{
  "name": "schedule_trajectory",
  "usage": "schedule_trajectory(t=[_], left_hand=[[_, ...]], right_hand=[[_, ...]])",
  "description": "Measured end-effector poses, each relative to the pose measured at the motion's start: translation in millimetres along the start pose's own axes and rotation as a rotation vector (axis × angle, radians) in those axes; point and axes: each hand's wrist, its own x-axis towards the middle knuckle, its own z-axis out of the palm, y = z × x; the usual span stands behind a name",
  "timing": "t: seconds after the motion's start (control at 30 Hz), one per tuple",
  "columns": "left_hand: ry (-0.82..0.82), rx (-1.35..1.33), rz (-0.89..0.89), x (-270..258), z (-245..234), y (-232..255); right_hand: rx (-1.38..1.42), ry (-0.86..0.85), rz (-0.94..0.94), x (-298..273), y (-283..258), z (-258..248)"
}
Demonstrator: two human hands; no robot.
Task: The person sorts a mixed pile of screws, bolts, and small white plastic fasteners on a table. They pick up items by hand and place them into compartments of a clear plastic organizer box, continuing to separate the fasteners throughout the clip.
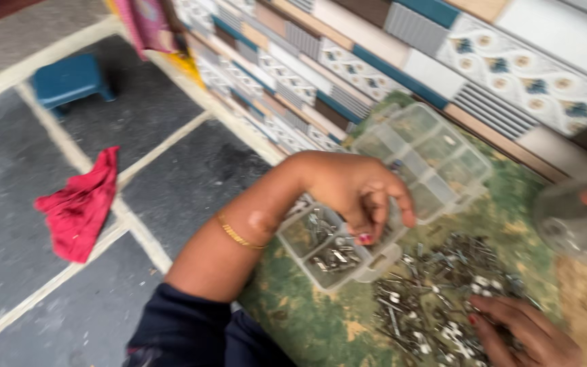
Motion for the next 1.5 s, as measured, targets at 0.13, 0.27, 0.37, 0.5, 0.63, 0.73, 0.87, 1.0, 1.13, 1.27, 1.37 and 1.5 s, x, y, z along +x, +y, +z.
schedule_trajectory(t=[0.13, 0.27, 0.37, 0.5, 0.63, 0.73, 0.87, 1.0, 1.13, 1.27, 1.37, 1.5], left_hand=[[0.108, 0.026, -0.036, -4.9, -0.1, 6.9], [0.539, 0.108, 0.061, 0.1, -4.8, 7.4], [0.917, 0.171, 0.031, 10.3, -7.2, -2.2], [1.187, 0.369, -0.013, 15.2, -10.3, -16.8], [1.217, 0.412, 0.011, 18.4, -6.7, -24.6], [1.254, 0.525, 0.082, 21.2, -2.0, -25.8], [1.253, 0.515, 0.014, 18.7, -2.8, -22.5], [1.244, 0.575, -0.003, 19.0, -2.2, -15.8], [1.179, 0.664, -0.003, 18.3, 7.9, 4.8], [0.909, 0.654, 0.077, 24.5, 43.1, 35.5], [0.676, 0.729, 0.196, 30.0, 84.8, 51.9], [0.501, 0.890, 0.195, 45.4, 108.9, 53.0]], right_hand=[[0.094, 0.036, 0.037, -0.5, -34.6, -7.1], [0.116, 0.032, 0.038, 4.4, -45.4, -13.2], [0.104, 0.051, -0.050, 5.7, -43.9, -14.5], [0.073, 0.102, -0.108, 4.0, -40.6, -13.1], [0.082, 0.093, -0.102, 4.8, -35.5, -13.3], [0.062, 0.097, -0.127, 5.0, -32.4, -13.9], [0.067, 0.089, -0.148, 5.6, -31.0, -14.2], [0.144, 0.042, -0.137, 6.4, -33.8, -17.1], [0.149, 0.113, -0.115, 4.6, -40.7, -16.4], [0.345, 0.036, -0.037, 1.6, -37.0, -19.8], [0.470, 0.018, -0.054, -0.6, -32.3, -15.7], [0.610, -0.039, 0.038, -9.9, -29.5, -10.9]])
